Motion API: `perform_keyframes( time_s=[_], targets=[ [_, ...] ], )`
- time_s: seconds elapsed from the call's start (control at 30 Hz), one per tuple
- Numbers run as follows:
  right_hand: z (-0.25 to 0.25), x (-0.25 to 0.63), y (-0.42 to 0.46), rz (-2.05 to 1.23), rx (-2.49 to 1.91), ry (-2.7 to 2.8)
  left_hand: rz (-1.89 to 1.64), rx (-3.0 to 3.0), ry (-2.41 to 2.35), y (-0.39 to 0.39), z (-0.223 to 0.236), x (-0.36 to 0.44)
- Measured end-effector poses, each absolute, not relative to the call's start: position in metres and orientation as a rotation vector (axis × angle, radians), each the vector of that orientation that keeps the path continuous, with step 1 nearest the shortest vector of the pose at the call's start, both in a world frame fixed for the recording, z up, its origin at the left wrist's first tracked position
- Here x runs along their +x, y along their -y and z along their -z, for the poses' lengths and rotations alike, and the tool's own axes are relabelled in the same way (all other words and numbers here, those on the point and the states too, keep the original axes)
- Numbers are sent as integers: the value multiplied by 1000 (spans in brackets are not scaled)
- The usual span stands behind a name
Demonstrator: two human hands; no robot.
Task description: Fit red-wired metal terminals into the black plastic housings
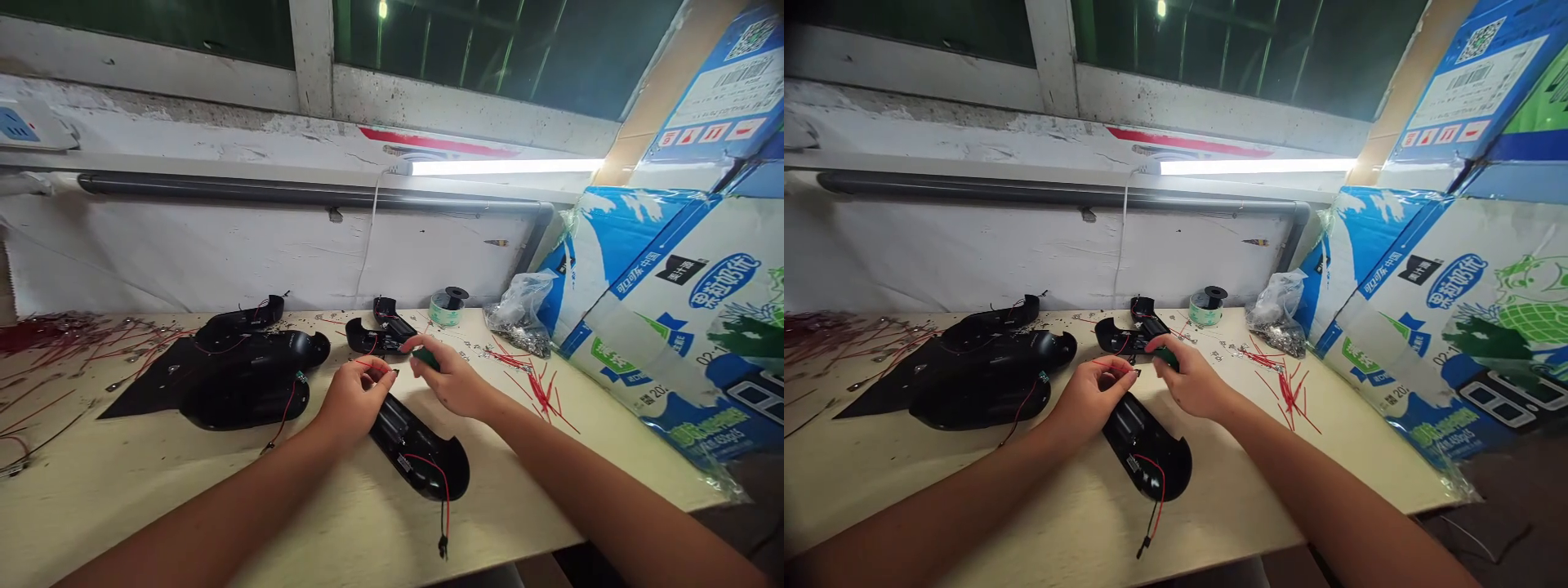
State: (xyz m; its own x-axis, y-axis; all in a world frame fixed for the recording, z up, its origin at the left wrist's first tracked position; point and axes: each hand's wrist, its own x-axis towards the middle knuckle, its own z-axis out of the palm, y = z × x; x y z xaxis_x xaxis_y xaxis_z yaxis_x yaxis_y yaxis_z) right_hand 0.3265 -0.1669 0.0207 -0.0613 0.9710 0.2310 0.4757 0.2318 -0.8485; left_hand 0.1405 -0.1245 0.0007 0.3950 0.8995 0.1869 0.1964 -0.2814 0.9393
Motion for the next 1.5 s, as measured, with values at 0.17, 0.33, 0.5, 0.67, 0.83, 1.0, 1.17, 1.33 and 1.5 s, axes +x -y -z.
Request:
perform_keyframes(
  time_s=[0.17, 0.33, 0.5, 0.67, 0.83, 1.0, 1.17, 1.33, 1.5],
  targets=[
    [-44, 336, 178, -845, -1565, 2167, -956, 1833, -992, 125, 3, 140],
    [-54, 333, 186, -1098, -1631, 2294, -964, 1834, -990, 125, 4, 141],
    [-53, 326, 187, -1186, -1673, 2208, -929, 1805, -996, 125, 2, 142],
    [-46, 326, 183, -1026, -1687, 2084, -1040, 1873, -962, 126, -2, 139],
    [-40, 326, 179, -872, -1748, 1949, -1100, 2028, -956, 128, -7, 136],
    [-40, 324, 179, -682, -1773, 1855, -1140, 2108, -917, 128, -3, 137],
    [-38, 324, 176, -714, -1748, 1692, -1111, 2027, -809, 126, 1, 138],
    [-33, 322, 174, -823, -1749, 1568, -1082, 1949, -828, 125, 2, 138],
    [-34, 320, 175, -797, -1736, 1595, -1071, 1956, -861, 124, 5, 137]
  ],
)
